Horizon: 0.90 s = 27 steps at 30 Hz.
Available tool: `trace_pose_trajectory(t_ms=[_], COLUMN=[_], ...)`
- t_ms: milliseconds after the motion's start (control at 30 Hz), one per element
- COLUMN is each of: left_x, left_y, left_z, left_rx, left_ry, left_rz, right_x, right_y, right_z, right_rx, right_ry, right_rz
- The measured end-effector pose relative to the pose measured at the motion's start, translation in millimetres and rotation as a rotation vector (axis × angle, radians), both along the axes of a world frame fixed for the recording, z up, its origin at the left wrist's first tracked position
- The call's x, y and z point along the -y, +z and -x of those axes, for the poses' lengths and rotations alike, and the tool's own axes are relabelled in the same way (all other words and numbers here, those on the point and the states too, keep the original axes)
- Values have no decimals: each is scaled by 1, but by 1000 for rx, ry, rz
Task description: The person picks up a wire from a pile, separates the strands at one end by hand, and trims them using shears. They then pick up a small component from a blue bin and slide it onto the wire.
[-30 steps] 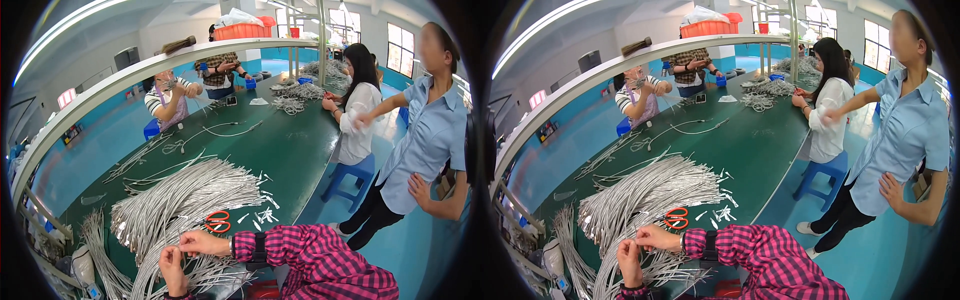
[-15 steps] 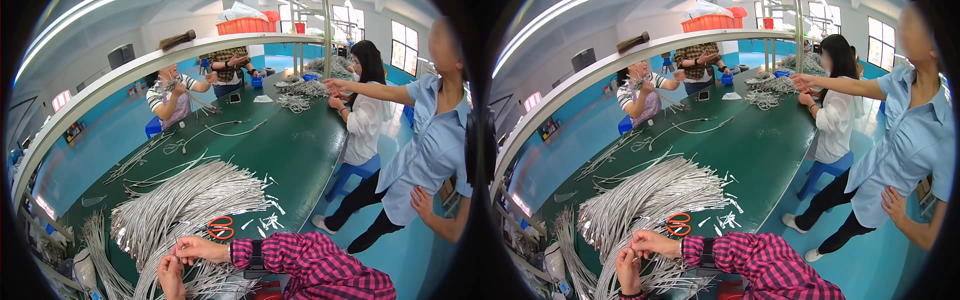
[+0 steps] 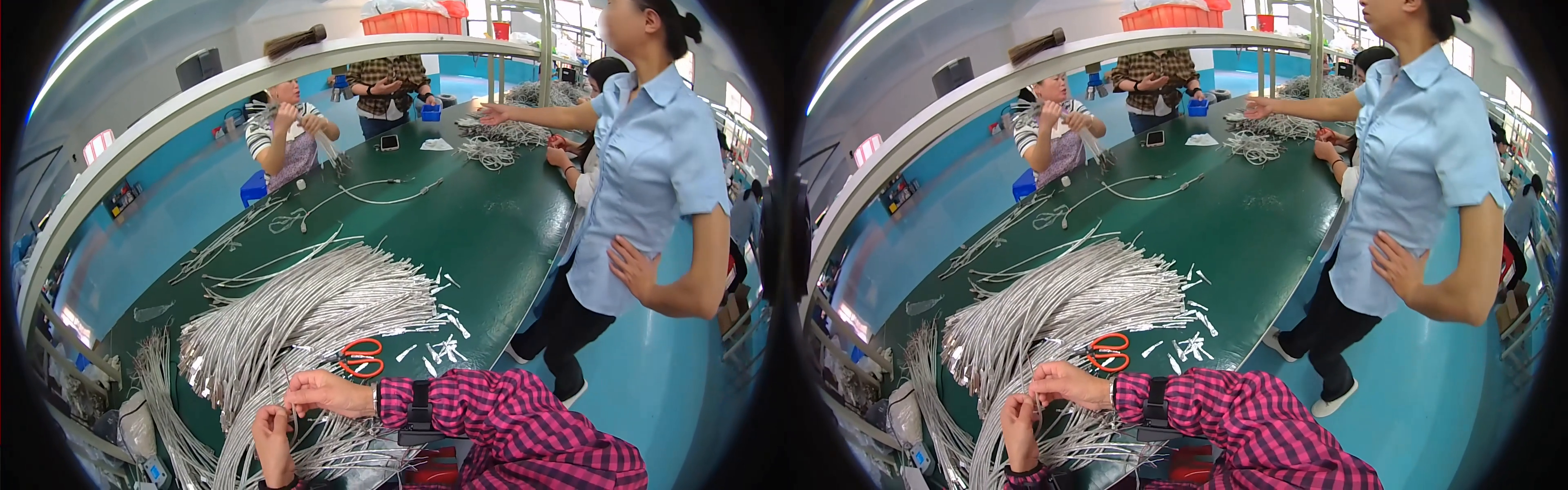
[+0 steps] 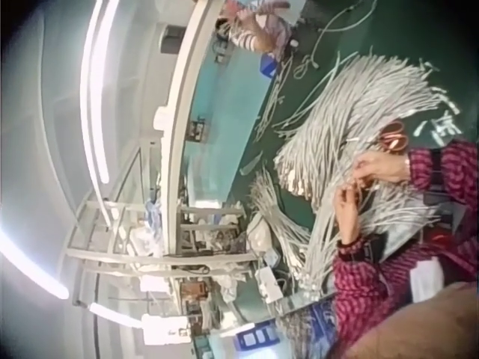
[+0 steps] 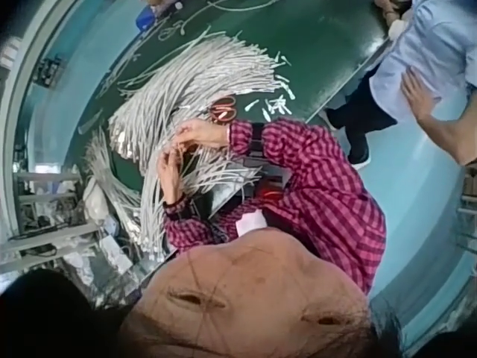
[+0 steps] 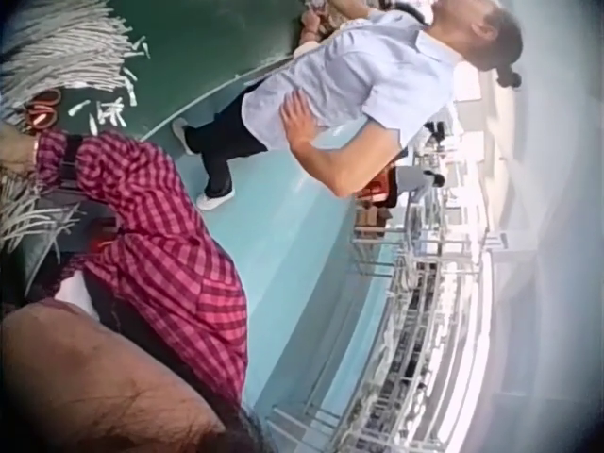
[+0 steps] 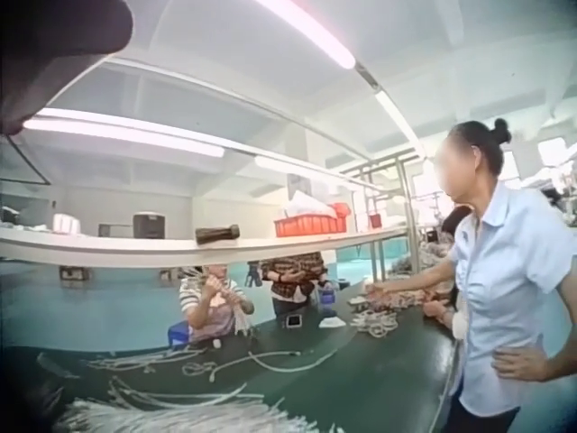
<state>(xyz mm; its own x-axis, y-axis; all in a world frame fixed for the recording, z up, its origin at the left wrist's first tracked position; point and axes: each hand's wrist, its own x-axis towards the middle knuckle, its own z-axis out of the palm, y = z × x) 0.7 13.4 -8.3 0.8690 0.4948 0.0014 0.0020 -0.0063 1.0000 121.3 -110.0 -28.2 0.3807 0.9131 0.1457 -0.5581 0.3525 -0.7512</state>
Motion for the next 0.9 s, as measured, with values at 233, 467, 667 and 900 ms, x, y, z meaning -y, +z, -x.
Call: trace_pose_trajectory(t_ms=[233,467,667,900], left_x=[-10,-7,-9,-10], left_y=[8,18,15,15], left_z=[-1,3,7,7], left_rx=[88,166,145,135], left_ry=[168,62,11,-61], left_rz=[-311,-279,-183,-100], right_x=[3,0,0,3], right_y=[18,19,17,20], right_z=[0,3,6,8], right_rx=[180,16,66,139], right_ry=[-21,66,109,89], right_rz=[109,108,141,226])
